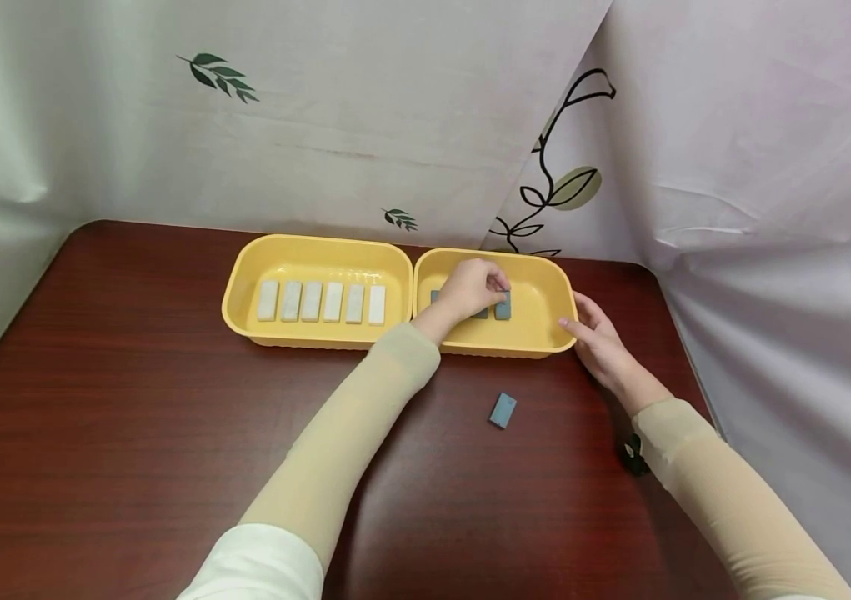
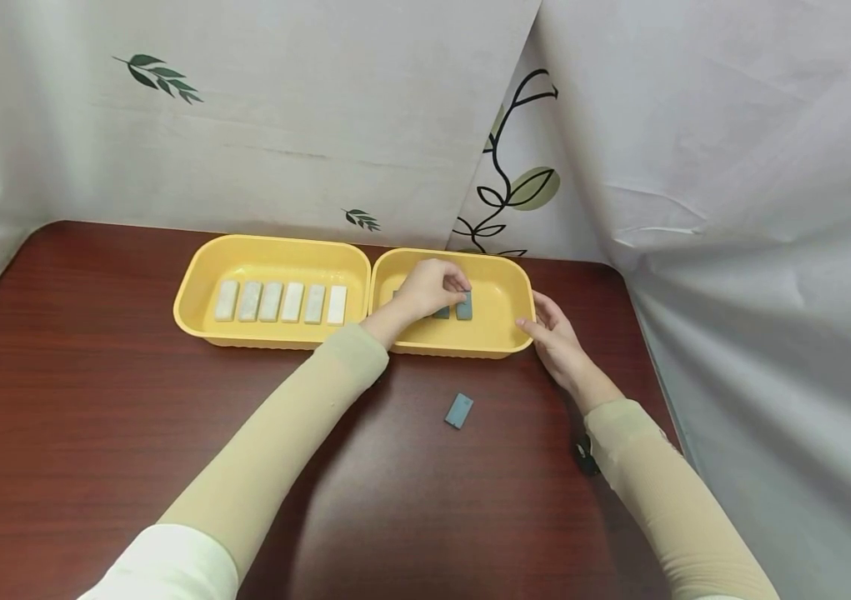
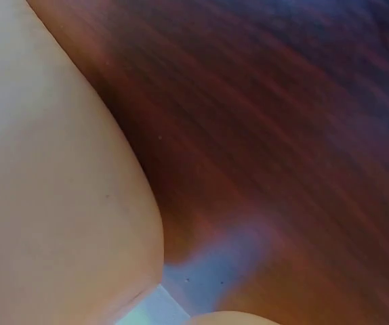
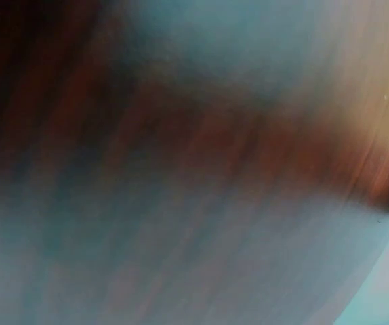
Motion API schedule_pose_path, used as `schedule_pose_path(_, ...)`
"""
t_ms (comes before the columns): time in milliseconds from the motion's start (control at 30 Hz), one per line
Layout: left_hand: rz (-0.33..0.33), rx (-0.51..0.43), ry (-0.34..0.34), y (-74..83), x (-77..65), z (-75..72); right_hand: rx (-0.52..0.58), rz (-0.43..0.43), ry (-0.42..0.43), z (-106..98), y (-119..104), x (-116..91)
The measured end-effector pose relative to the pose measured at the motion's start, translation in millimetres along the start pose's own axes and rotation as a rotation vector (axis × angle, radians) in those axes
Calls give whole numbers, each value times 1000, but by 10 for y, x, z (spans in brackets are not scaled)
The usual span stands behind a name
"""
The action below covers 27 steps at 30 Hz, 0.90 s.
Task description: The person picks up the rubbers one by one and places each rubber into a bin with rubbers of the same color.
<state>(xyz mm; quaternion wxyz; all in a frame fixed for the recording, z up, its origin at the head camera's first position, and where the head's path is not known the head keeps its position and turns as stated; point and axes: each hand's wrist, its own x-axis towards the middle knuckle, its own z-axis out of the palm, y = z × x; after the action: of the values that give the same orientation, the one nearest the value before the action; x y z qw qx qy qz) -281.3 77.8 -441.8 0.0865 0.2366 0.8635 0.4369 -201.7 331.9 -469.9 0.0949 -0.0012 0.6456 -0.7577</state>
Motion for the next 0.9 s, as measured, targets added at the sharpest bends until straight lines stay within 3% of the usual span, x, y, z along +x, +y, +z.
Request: schedule_pose_path(900,16,84,11,-27,40,-15,-7,0,-2,-5,13,23)
